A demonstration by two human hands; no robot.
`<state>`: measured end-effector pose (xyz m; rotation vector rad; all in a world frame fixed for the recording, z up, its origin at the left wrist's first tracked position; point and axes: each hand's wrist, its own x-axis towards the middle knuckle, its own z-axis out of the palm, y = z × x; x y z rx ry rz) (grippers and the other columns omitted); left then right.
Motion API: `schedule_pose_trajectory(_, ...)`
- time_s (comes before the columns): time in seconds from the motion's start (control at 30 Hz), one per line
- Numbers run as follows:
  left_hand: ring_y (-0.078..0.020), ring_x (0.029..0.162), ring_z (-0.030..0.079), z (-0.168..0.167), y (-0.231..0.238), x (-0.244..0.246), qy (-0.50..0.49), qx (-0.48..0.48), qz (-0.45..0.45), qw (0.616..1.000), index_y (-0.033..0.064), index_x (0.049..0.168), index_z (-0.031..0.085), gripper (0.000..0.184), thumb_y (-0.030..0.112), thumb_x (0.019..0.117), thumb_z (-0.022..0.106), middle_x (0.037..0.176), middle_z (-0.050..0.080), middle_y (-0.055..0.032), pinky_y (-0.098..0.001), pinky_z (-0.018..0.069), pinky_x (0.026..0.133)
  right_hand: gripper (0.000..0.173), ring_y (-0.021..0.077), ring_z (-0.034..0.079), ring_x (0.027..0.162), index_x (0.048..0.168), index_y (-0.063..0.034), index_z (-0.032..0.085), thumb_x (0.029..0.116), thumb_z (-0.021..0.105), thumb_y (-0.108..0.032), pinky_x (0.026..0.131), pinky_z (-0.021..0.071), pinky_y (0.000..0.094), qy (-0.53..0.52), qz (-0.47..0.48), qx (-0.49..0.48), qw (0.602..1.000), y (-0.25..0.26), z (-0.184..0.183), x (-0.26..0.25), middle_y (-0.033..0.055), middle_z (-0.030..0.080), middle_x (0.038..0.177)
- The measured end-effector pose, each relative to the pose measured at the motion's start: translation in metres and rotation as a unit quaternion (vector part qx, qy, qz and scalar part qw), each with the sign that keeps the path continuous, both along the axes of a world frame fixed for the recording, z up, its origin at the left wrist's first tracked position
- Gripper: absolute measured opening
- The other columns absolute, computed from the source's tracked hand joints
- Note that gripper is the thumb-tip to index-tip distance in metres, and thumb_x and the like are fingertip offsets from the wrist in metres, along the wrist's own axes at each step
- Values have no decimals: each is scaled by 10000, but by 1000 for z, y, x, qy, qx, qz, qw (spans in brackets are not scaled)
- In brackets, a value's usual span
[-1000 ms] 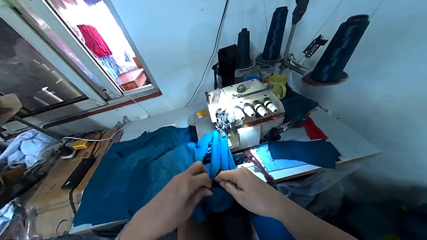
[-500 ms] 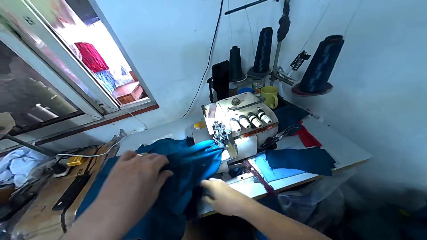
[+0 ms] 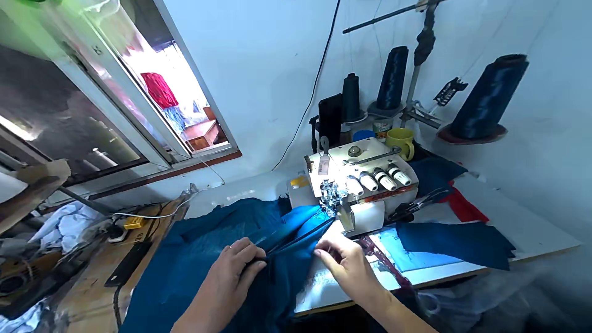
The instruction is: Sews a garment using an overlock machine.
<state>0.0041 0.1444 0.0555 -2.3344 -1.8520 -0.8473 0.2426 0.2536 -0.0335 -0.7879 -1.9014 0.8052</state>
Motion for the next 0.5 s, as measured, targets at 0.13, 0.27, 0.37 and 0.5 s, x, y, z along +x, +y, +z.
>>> schedule_pose_trajectory(0.13, -138, 857, 639, 8, -5, 24, 44, 57, 33, 997, 140, 968, 756, 280, 321, 991, 543, 884, 646, -2, -314, 539, 784, 174, 182, 639, 638, 982, -71, 753, 908, 724, -226, 572, 570, 363, -34, -106, 146, 983, -1, 19, -19, 92, 681, 934)
schedule_pose_trajectory(0.27, -278, 859, 658, 8, -4, 36, 109, 67, 48, 991, 93, 1034, 763, 311, 280, 996, 518, 879, 660, -74, -446, 539, 774, 159, 235, 708, 769, 1020, -56, 738, 962, 648, -175, 655, 603, 395, -56, 9, 109, 992, -24, 35, -34, 123, 699, 986)
schedule_pose_trajectory(0.37, -287, 873, 675, 6, -4, 40, 125, 65, 39, 989, 85, 1050, 721, 314, 293, 1006, 490, 906, 685, -76, -480, 522, 794, 163, 177, 662, 660, 980, -65, 704, 1007, 577, -164, 546, 560, 309, -20, 19, 166, 986, -42, 43, -33, 85, 662, 890)
schedule_pose_trajectory(0.5, -239, 821, 630, 15, -11, 49, 125, 100, 31, 987, 84, 974, 724, 312, 268, 1017, 475, 832, 657, -62, -431, 457, 827, 138, 203, 696, 625, 1031, -76, 741, 941, 646, -119, 528, 577, 376, -43, -136, 210, 967, -9, 27, -21, 59, 710, 833)
